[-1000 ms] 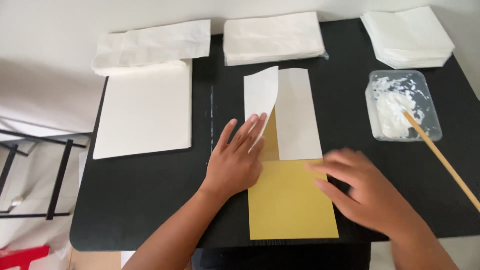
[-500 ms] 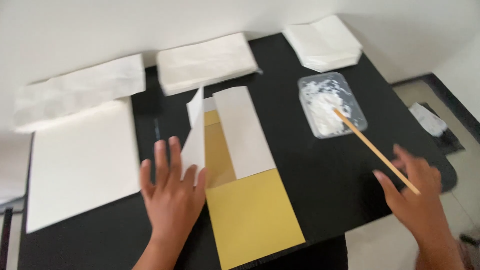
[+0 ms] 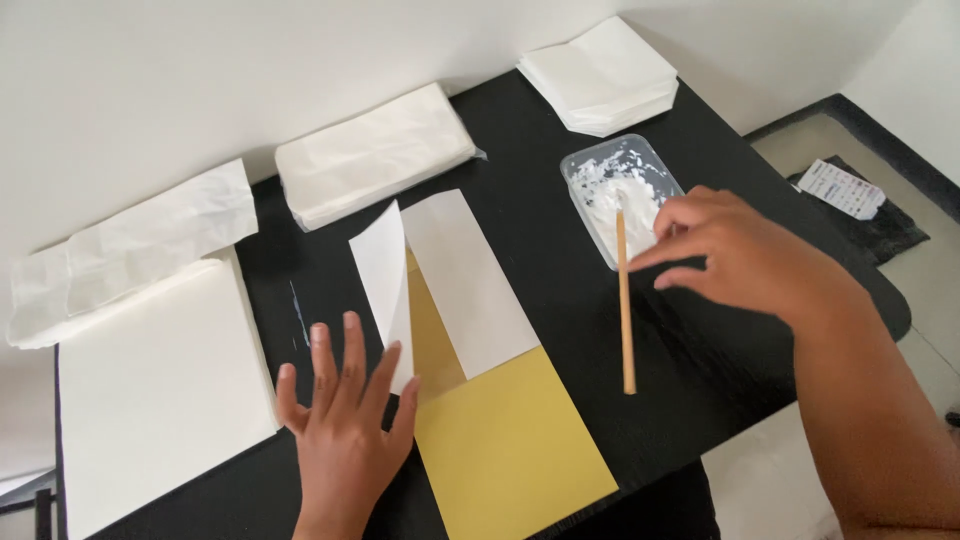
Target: The person folds a white sheet of paper over a yellow backing, applies white glue to the edge with a brush, and presses the glued edge down to adhere it.
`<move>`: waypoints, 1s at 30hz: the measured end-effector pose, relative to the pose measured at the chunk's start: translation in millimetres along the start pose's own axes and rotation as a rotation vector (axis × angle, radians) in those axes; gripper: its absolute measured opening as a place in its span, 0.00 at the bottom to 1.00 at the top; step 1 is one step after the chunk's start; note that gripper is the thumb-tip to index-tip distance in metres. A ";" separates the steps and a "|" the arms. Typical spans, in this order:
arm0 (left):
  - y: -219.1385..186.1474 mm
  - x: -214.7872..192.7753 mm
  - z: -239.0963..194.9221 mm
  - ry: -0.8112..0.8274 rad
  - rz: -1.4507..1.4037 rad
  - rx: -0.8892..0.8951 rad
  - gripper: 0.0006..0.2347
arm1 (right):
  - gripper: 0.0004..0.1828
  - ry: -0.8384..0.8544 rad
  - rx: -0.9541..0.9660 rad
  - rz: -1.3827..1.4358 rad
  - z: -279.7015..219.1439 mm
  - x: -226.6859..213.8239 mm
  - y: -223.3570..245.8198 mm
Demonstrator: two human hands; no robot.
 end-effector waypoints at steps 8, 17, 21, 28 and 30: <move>-1.2 7.1 -0.5 -0.002 -0.092 0.048 0.11 | 0.10 0.038 -0.099 -0.053 16.9 4.1 14.8; -0.5 8.9 0.8 0.015 -0.136 0.010 0.13 | 0.06 -0.756 -0.290 0.354 33.4 -53.3 -26.1; 4.7 11.0 1.2 -0.002 -0.152 0.006 0.09 | 0.08 -0.895 -0.199 0.610 44.8 -28.1 -50.9; 6.4 24.7 -7.9 0.038 -0.282 -0.069 0.06 | 0.08 -0.822 -0.159 0.536 41.1 -24.3 -49.6; 6.8 26.2 -8.5 0.049 -0.322 -0.164 0.06 | 0.10 -0.934 -0.181 0.599 36.7 -26.4 -52.0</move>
Point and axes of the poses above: each hand's wrist, its own z-axis towards the middle knuckle, its own x-axis out of the palm, y = z × x, the point moved 4 cm from there along z, towards the middle knuckle, and after that the axes turned 1 degree about x, right-handed, at the moved point
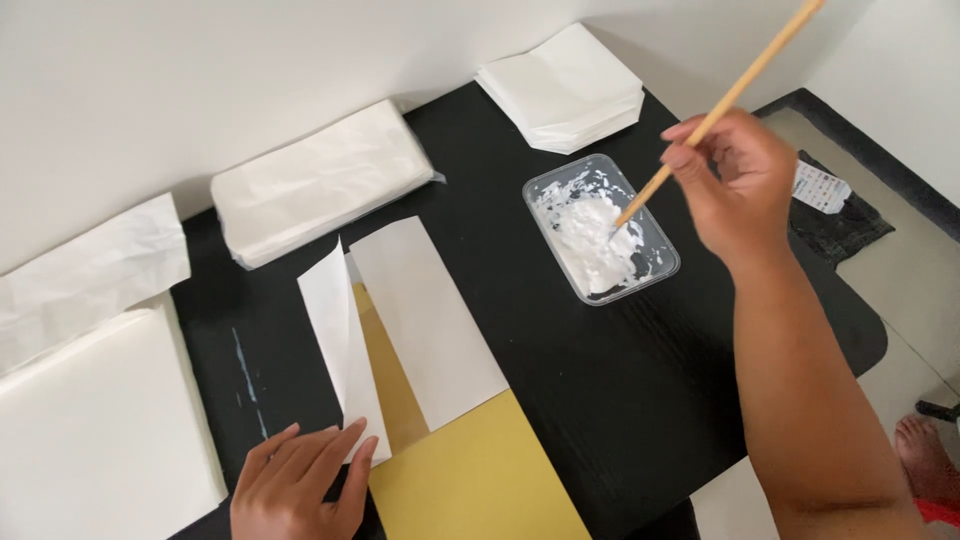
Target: The person folds a white sheet of paper over a yellow backing, applies white glue to the edge with a brush, and presses the glued edge down to adhere it.
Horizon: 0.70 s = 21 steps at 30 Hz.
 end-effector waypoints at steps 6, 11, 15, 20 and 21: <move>-3.5 -0.2 3.7 0.006 -0.107 -0.089 0.06 | 0.03 0.028 0.006 -0.041 -0.9 1.6 -5.5; -4.0 0.0 4.0 -0.044 -0.110 -0.041 0.04 | 0.05 0.098 0.007 -0.052 -0.4 6.2 -2.7; -4.5 -0.3 5.5 -0.004 -0.088 -0.104 0.05 | 0.05 0.082 -0.106 0.045 -0.2 0.8 -1.7; -3.2 -0.2 4.4 -0.015 -0.096 -0.085 0.04 | 0.15 0.182 -0.094 -0.011 0.4 7.2 10.2; -2.8 1.0 4.5 -0.024 -0.102 -0.083 0.04 | 0.16 0.223 -0.077 -0.053 0.7 10.2 13.8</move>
Point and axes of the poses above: each hand's wrist, its own z-axis towards the middle knuckle, its own x-axis out of the palm, y = z × x, the point moved 4 cm from there along z, towards the middle knuckle, and after that the axes turned 1 degree about x, right-handed, at the moved point
